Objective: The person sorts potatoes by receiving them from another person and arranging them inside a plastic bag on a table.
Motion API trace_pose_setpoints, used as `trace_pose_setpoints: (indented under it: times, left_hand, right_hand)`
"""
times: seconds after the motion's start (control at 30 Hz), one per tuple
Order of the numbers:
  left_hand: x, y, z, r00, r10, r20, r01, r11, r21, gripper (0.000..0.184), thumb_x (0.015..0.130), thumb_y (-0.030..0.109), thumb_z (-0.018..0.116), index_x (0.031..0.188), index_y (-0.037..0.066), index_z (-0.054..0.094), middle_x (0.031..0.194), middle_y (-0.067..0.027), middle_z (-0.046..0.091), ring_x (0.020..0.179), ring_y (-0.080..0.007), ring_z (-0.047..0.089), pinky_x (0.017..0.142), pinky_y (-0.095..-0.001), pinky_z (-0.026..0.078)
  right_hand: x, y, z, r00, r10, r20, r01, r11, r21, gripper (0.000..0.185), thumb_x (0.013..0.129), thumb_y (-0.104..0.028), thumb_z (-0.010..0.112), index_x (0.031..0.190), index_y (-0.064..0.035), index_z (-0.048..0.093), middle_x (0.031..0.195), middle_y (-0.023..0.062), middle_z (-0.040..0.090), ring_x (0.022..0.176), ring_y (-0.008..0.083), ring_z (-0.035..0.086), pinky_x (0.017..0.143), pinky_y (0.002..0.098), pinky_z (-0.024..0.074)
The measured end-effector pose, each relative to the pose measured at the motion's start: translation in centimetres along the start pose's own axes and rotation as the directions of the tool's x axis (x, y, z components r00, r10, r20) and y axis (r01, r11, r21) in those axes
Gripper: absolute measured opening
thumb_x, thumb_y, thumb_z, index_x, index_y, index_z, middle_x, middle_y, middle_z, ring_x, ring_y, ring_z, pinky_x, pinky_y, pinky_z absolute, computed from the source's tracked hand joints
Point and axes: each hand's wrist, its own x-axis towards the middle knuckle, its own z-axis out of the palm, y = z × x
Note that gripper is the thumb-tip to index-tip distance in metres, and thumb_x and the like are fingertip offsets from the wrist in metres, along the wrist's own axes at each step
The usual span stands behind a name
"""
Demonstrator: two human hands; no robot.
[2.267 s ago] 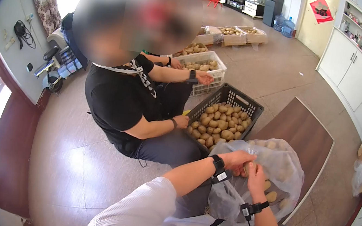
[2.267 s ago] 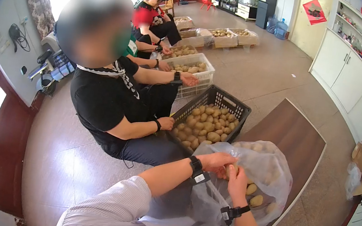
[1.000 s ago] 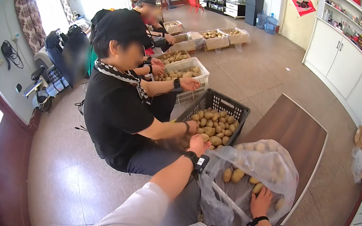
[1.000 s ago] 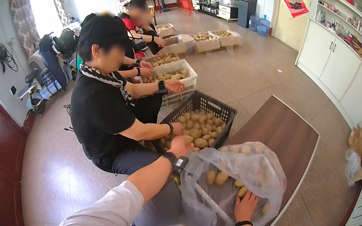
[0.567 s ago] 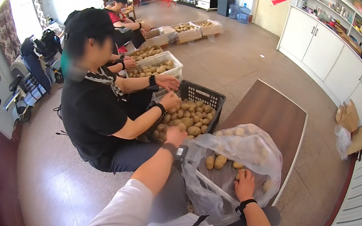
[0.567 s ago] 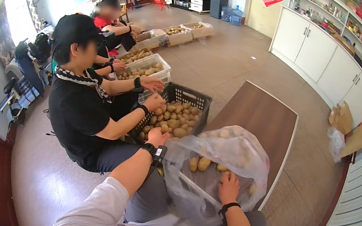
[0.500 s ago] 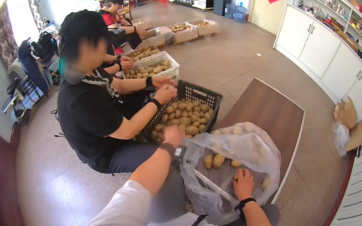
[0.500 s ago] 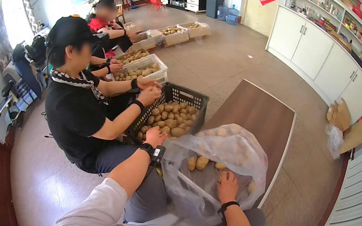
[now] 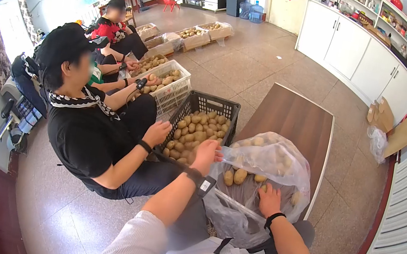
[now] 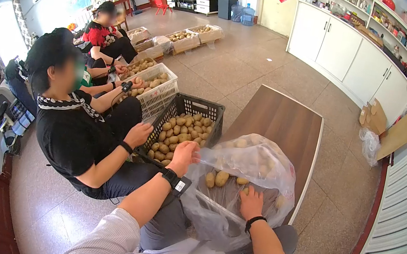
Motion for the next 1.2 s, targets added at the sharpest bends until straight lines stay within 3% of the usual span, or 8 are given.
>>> trace_pose_setpoints:
  times: [0.2, 0.5, 0.57, 0.67, 0.87, 1.1, 1.17, 1.2]
  left_hand:
    - [-1.0, -0.3, 1.3, 0.979, -0.098, 0.181, 0.082, 0.992, 0.096, 0.027, 0.098, 0.023, 0.055, 0.114, 0.002, 0.058, 0.096, -0.0086, 0.062, 0.071, -0.0184, 0.063, 0.059, -0.0319, 0.054]
    - [-0.4, -2.0, 2.2, 0.923, -0.255, 0.288, 0.151, 0.929, 0.338, 0.031, 0.097, 0.03, 0.058, 0.113, 0.003, 0.059, 0.099, -0.0078, 0.064, 0.07, -0.0173, 0.064, 0.056, -0.0301, 0.053]
    - [-0.6, -2.1, 2.5, 0.917, -0.27, 0.292, 0.125, 0.893, 0.433, 0.033, 0.097, 0.032, 0.058, 0.113, 0.003, 0.059, 0.1, -0.008, 0.064, 0.074, -0.0169, 0.063, 0.058, -0.0305, 0.053]
    - [-1.2, -1.9, 2.7, 0.901, -0.298, 0.316, 0.139, 0.887, 0.44, 0.036, 0.098, 0.035, 0.058, 0.113, 0.003, 0.06, 0.098, -0.0078, 0.065, 0.078, -0.0165, 0.062, 0.061, -0.0317, 0.053]
    - [-2.0, -1.2, 2.5, 0.714, -0.408, 0.569, 0.25, 0.908, 0.336, 0.03, 0.099, 0.034, 0.058, 0.106, 0.005, 0.061, 0.085, -0.0047, 0.065, 0.071, -0.0151, 0.061, 0.056, -0.031, 0.05]
    - [-1.0, -1.0, 1.6, 0.732, -0.386, 0.561, 0.248, 0.918, 0.309, 0.021, 0.101, 0.027, 0.058, 0.102, 0.006, 0.06, 0.086, -0.0031, 0.062, 0.064, -0.0128, 0.06, 0.053, -0.0266, 0.048]
    - [-1.2, -0.4, 1.6, 0.851, -0.302, 0.429, 0.25, 0.952, 0.176, 0.021, 0.1, 0.027, 0.057, 0.105, 0.007, 0.059, 0.084, -0.0031, 0.061, 0.059, -0.0126, 0.057, 0.047, -0.0261, 0.044]
    - [-0.7, -0.6, 1.3, 0.856, -0.297, 0.423, 0.248, 0.954, 0.168, 0.021, 0.1, 0.027, 0.057, 0.105, 0.007, 0.059, 0.084, -0.0031, 0.061, 0.059, -0.0126, 0.057, 0.047, -0.0261, 0.044]
  right_hand:
    - [1.2, 0.4, 0.4, 0.997, 0.076, 0.026, -0.077, 0.994, 0.082, 0.023, 0.079, -0.006, 0.06, 0.101, -0.0125, 0.065, 0.123, 0.0157, 0.057, 0.11, 0.0346, 0.058, 0.1, 0.0524, 0.041]
    - [3.1, -4.2, 0.0, 0.977, 0.183, -0.105, -0.064, 0.733, 0.677, 0.04, 0.084, 0.003, 0.061, 0.123, -0.0022, 0.054, 0.117, 0.0188, 0.062, 0.097, 0.0358, 0.065, 0.081, 0.0424, 0.0536]
    - [4.1, -5.4, 0.1, 0.946, 0.271, 0.176, -0.255, 0.293, 0.921, 0.037, 0.093, -0.006, 0.061, 0.128, 0.0012, 0.051, 0.116, 0.0174, 0.062, 0.085, 0.0227, 0.069, 0.071, 0.0345, 0.056]
    - [5.5, -7.8, -2.8, 0.956, 0.206, 0.211, -0.234, 0.097, 0.967, 0.035, 0.098, -0.014, 0.059, 0.128, 0.0027, 0.051, 0.102, 0.0129, 0.065, 0.073, 0.0122, 0.066, 0.06, 0.0277, 0.0533]
    - [6.9, -9.3, -5.2, 0.965, 0.187, 0.183, -0.227, 0.252, 0.941, 0.03, 0.102, -0.021, 0.054, 0.122, 0.0008, 0.053, 0.075, 0.0044, 0.062, 0.058, 0.0095, 0.056, 0.053, 0.0244, 0.0455]
    - [5.3, -8.0, -2.7, 0.967, 0.238, 0.086, -0.139, 0.216, 0.967, 0.026, 0.102, -0.021, 0.056, 0.116, 0.0004, 0.055, 0.078, 0.0063, 0.063, 0.061, 0.0112, 0.057, 0.055, 0.026, 0.0472]
    - [3.7, -6.3, -1.0, 0.968, 0.206, -0.142, -0.017, 0.619, 0.785, 0.025, 0.097, -0.017, 0.061, 0.114, -0.0005, 0.057, 0.084, 0.0105, 0.065, 0.072, 0.0211, 0.063, 0.065, 0.0341, 0.0517]
    - [2.8, -5.4, -0.6, 0.971, 0.195, -0.141, -0.011, 0.619, 0.785, 0.025, 0.097, -0.017, 0.061, 0.114, -0.0005, 0.057, 0.084, 0.0105, 0.065, 0.072, 0.0211, 0.063, 0.065, 0.0341, 0.0517]
